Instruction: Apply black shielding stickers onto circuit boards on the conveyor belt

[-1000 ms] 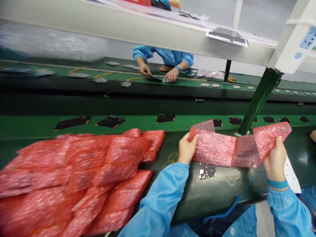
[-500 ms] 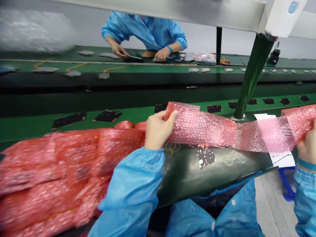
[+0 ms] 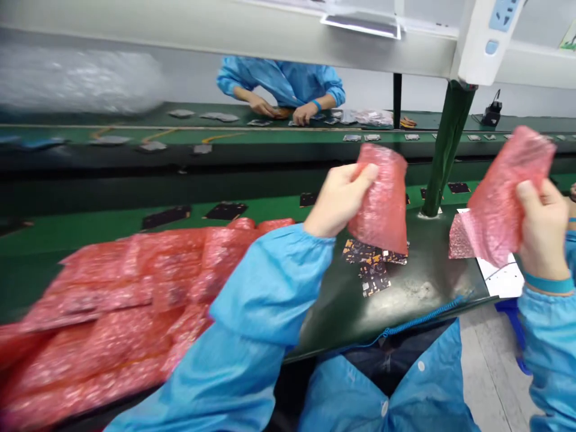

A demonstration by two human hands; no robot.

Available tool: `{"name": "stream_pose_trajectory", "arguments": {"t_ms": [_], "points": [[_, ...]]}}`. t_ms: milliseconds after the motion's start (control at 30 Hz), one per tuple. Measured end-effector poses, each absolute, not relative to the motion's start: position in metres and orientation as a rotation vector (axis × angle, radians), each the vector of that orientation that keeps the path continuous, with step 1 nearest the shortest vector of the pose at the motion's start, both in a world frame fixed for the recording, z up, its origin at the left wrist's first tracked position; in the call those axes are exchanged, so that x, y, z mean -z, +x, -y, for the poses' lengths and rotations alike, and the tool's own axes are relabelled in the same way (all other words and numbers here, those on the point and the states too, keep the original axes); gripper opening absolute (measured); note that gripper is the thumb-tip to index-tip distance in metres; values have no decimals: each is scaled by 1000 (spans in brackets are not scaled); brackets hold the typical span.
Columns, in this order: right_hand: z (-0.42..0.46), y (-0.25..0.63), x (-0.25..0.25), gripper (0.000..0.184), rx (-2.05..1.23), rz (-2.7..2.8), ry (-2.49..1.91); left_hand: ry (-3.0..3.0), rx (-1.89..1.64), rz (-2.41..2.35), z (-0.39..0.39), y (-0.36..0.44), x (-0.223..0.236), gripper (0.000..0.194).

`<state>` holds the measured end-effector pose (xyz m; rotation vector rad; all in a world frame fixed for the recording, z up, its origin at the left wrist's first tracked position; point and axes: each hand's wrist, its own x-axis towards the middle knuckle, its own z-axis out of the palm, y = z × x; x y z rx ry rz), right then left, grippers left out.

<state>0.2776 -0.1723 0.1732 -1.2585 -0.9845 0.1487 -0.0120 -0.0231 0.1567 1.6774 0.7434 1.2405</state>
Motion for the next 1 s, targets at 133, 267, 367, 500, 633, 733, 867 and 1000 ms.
{"name": "stream_pose_trajectory", "arguments": {"t_ms": [133,267,367,500,633,733,867,1000], "points": [[136,230,-158,67,-455,1290,-1150,1705,-1064,-332,38,43,-180,48],[115,208,-159,68,-384,1232,-1082,1818,-877,-135,50,57,-188,48],[123,200,-171,41,-303,1143,-1055,1945,-943,-155,50,51,-183,78],[148,211,-174,40,-336,1065,-992,1856,-1091,-130,39,58,-171,65],[170,233,-116,48,18,689,-1102,1771,-1173,-130,36,87,-169,59],[183,220,-43,63,-9,859,-1530,1786,-1169,-135,42,108,-181,62],[181,170,27,58,-211,1140,-1639,1835,-1215,-364,57,102,-209,51],[156,153,30,60,-466,1842,-1807,1873,-1430,-991,74,21,-222,45]]}}
